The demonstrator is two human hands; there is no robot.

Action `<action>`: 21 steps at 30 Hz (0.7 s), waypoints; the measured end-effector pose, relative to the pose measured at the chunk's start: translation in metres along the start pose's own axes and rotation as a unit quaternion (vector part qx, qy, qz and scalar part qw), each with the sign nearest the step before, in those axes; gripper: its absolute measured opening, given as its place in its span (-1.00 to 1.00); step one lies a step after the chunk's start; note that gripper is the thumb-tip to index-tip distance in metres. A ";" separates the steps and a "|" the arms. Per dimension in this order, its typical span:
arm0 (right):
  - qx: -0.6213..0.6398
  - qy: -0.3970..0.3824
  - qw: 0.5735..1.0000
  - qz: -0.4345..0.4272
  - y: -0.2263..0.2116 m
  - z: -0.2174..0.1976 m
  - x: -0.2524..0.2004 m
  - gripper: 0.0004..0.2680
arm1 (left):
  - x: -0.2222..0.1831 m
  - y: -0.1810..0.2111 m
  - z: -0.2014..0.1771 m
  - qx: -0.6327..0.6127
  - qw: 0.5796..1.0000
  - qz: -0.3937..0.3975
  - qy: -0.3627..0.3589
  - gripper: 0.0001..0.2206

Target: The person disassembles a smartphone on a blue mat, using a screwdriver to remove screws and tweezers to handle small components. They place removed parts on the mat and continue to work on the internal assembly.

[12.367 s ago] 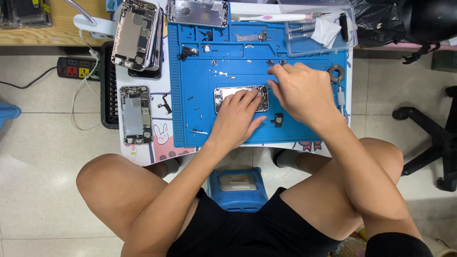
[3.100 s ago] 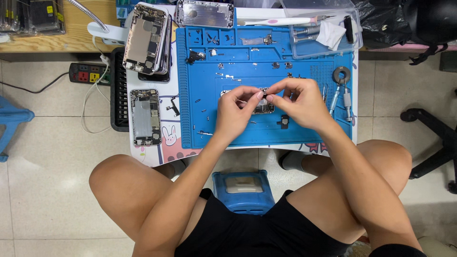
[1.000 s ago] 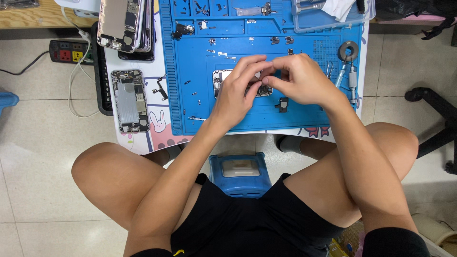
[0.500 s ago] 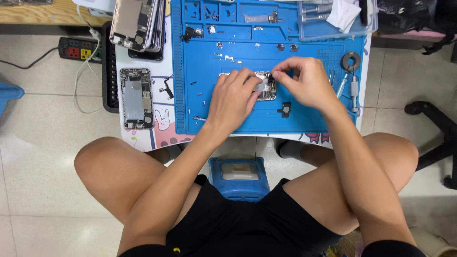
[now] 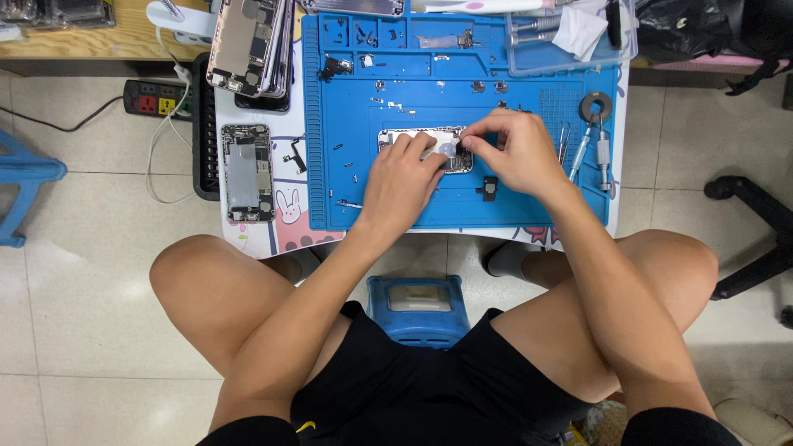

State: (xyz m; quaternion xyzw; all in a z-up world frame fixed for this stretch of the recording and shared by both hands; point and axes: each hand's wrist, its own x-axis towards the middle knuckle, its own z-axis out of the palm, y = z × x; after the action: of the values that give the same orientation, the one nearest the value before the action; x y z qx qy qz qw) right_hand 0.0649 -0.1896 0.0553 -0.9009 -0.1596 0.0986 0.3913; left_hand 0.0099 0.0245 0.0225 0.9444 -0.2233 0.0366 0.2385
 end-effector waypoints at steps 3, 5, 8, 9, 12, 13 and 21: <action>-0.005 0.002 1.000 0.000 0.001 0.006 -0.002 -0.93 | -0.001 0.002 0.001 0.003 1.000 -0.004 -0.002 -0.87; -0.007 0.004 1.000 0.000 0.003 0.006 0.000 -0.93 | 0.000 0.003 0.000 0.000 1.000 -0.007 -0.003 -0.86; -0.014 0.008 1.000 -0.005 0.001 0.007 0.003 -0.94 | 0.003 0.006 -0.003 -0.003 1.000 -0.009 0.005 -0.84; -0.017 0.011 1.000 -0.004 0.000 0.008 0.002 -0.94 | 0.003 0.008 -0.004 -0.005 1.000 -0.004 0.009 -0.82; -0.036 0.012 0.999 0.001 -0.002 0.012 0.001 -0.94 | 0.000 0.006 0.004 0.006 1.000 -0.006 0.009 -0.84; -0.034 0.012 0.999 0.002 -0.001 0.012 0.002 -0.94 | 0.001 0.005 0.004 0.007 1.000 -0.005 0.007 -0.84; -0.056 -0.001 0.998 -0.003 -0.003 0.010 0.000 -0.95 | 0.002 0.003 0.005 0.000 1.000 -0.003 0.002 -0.82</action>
State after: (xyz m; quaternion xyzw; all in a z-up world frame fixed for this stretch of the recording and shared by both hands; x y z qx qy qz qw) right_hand 0.0616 -0.1810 0.0506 -0.9208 -0.1677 0.0889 0.3407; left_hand 0.0102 0.0191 0.0195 0.9451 -0.2202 0.0378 0.2387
